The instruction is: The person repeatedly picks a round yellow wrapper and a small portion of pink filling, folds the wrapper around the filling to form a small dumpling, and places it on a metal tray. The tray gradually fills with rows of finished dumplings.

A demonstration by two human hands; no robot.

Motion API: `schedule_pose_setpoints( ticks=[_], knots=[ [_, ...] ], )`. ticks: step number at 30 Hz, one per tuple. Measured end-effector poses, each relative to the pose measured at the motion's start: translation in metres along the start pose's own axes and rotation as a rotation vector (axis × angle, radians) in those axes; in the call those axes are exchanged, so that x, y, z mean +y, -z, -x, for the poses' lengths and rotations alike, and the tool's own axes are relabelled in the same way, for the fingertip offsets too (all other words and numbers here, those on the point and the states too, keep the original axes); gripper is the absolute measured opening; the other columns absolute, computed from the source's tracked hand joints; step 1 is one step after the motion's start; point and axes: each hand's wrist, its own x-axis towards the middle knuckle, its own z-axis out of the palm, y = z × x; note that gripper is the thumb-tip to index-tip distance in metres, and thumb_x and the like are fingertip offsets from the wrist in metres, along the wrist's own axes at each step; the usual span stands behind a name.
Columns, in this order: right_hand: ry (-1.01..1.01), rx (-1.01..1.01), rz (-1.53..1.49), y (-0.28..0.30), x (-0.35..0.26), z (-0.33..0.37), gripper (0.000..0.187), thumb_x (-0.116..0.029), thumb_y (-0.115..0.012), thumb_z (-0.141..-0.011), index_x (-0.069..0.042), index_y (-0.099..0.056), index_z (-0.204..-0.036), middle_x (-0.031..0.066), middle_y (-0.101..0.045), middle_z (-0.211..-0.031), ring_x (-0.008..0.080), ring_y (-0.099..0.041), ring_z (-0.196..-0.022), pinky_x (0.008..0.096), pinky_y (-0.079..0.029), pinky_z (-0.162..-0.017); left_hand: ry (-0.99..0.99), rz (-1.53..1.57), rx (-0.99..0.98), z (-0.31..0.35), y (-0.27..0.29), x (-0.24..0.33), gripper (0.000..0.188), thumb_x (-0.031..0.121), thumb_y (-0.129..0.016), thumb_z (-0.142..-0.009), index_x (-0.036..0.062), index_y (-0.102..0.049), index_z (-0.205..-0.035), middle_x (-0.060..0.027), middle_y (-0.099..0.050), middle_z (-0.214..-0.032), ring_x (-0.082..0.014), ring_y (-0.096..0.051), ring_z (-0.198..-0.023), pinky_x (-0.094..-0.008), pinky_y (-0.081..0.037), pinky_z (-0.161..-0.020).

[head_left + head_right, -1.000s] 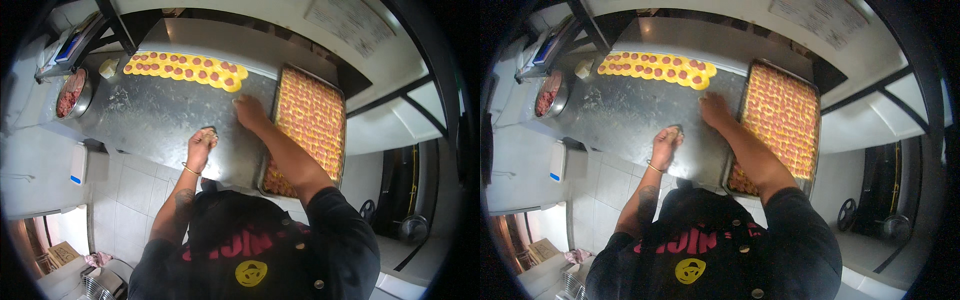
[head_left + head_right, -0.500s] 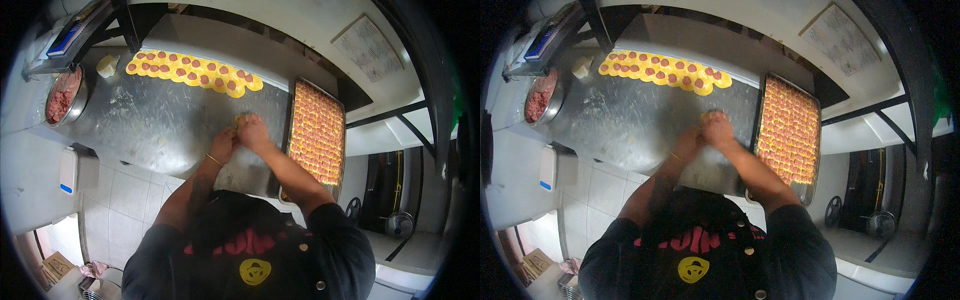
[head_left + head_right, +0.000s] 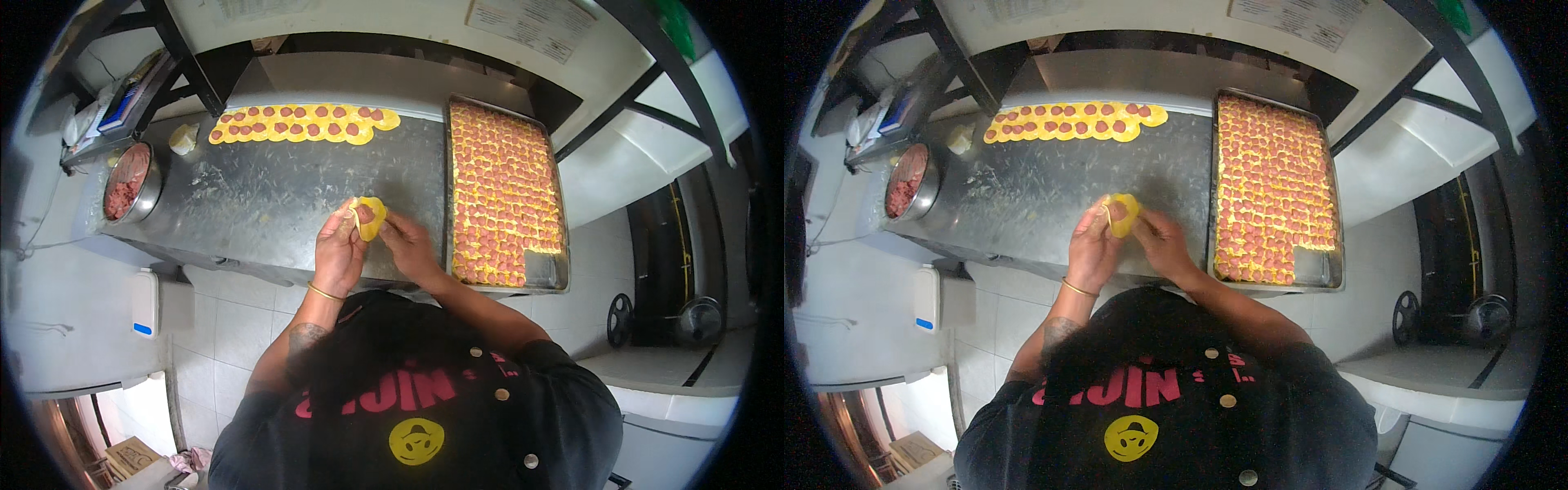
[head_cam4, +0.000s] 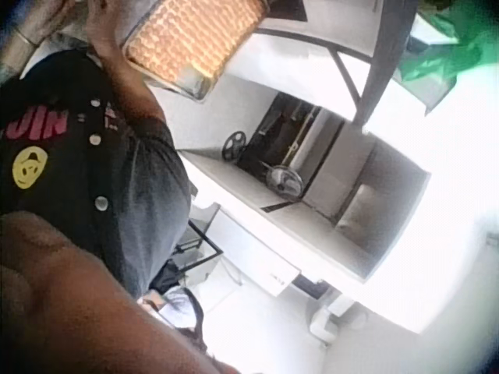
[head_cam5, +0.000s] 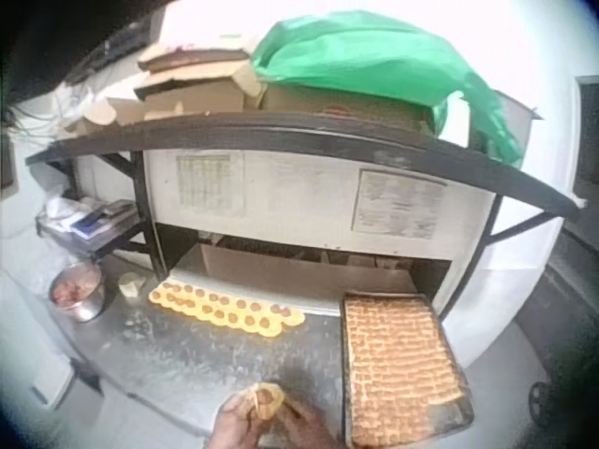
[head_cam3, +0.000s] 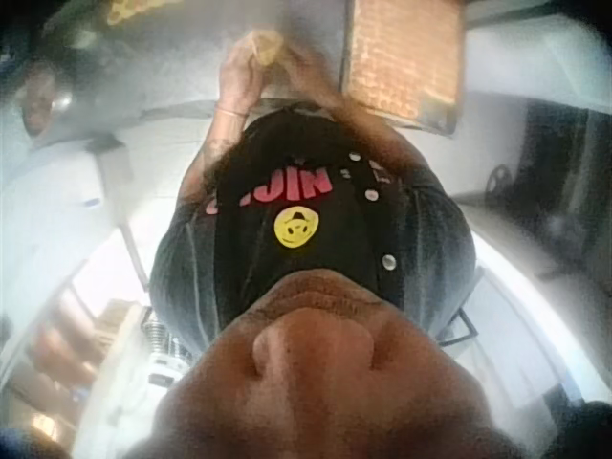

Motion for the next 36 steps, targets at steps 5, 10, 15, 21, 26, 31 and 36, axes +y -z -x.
schedule_pose_setpoints(
  ticks=[5, 10, 15, 21, 26, 31, 36],
  knots=[
    [0.044, 0.066, 0.039, 0.023, -0.014, 0.042, 0.027, -0.018, -0.060, -0.103, -0.001, -0.070, -0.122, 0.0084, -0.073, -0.097, 0.0166, -0.067, -0.088, 0.0339, -0.053, -0.078, -0.112, -0.070, 0.031, 0.051, -0.026, -0.042, 0.018, 0.002, -0.057, -0.105, -0.0029, -0.065, -0.120, -0.0124, -0.069, -0.119, -0.0186, -0.069, -0.105, -0.0299, -0.059, -0.092],
    [-0.063, 0.137, -0.632, 0.053, -0.025, 0.087, 0.029, -0.015, -0.060, -0.103, 0.004, -0.062, -0.124, 0.0054, -0.070, -0.099, 0.0105, -0.065, -0.087, 0.0278, -0.053, -0.076, -0.223, -0.236, 0.025, 0.105, -0.040, -0.083, 0.017, 0.001, -0.057, -0.104, -0.0049, -0.067, -0.117, -0.0123, -0.069, -0.115, -0.0180, -0.068, -0.100, -0.0293, -0.059, -0.085],
    [0.061, 0.041, -0.450, 0.080, -0.057, 0.150, 0.025, -0.012, -0.063, -0.102, 0.004, -0.064, -0.121, 0.0068, -0.071, -0.103, 0.0107, -0.065, -0.093, 0.0288, -0.054, -0.081, -0.177, -0.159, 0.015, 0.158, -0.072, -0.082, 0.021, -0.001, -0.057, -0.103, -0.0046, -0.064, -0.122, -0.0136, -0.068, -0.118, -0.0204, -0.069, -0.106, -0.0323, -0.061, -0.087],
    [0.151, 0.077, -0.177, 0.086, -0.087, 0.178, 0.020, -0.013, -0.063, -0.102, 0.004, -0.070, -0.109, 0.0045, -0.072, -0.097, 0.0096, -0.065, -0.089, 0.0277, -0.052, -0.077, -0.127, -0.239, -0.180, 0.185, -0.060, -0.073, 0.019, 0.001, -0.063, -0.101, -0.0001, -0.068, -0.119, -0.0134, -0.069, -0.121, -0.0223, -0.070, -0.105, -0.0364, -0.062, -0.088],
    [0.031, 0.019, -0.492, 0.072, -0.089, 0.171, 0.018, -0.013, -0.063, -0.103, 0.003, -0.070, -0.108, 0.0049, -0.071, -0.096, 0.0100, -0.064, -0.082, 0.0287, -0.052, -0.072, -0.110, -0.211, -0.446, 0.186, -0.049, -0.053, 0.007, 0.002, -0.065, -0.101, 0.0000, -0.068, -0.107, -0.0138, -0.070, -0.118, -0.0232, -0.071, -0.106, -0.0369, -0.061, -0.091],
    [0.285, 0.081, -0.220, 0.043, -0.116, 0.175, 0.016, -0.015, -0.070, -0.098, 0.000, -0.068, -0.102, 0.0046, -0.071, -0.090, 0.0101, -0.064, -0.077, 0.0282, -0.052, -0.070, -0.179, -0.139, -0.307, 0.186, -0.034, -0.027, 0.007, 0.004, -0.064, -0.102, 0.0018, -0.064, -0.108, -0.0138, -0.070, -0.120, -0.0252, -0.070, -0.110, -0.0388, -0.059, -0.095],
    [0.345, 0.136, 0.174, 0.017, -0.134, 0.164, 0.018, -0.015, -0.077, -0.091, -0.001, -0.066, -0.097, 0.0087, -0.071, -0.087, 0.0135, -0.065, -0.070, 0.0287, -0.052, -0.063, -0.253, -0.185, -0.402, 0.185, -0.018, -0.001, 0.009, 0.006, -0.063, -0.103, 0.0014, -0.063, -0.111, -0.0148, -0.069, -0.123, -0.0251, -0.068, -0.114, -0.0400, -0.056, -0.101]
  ],
)
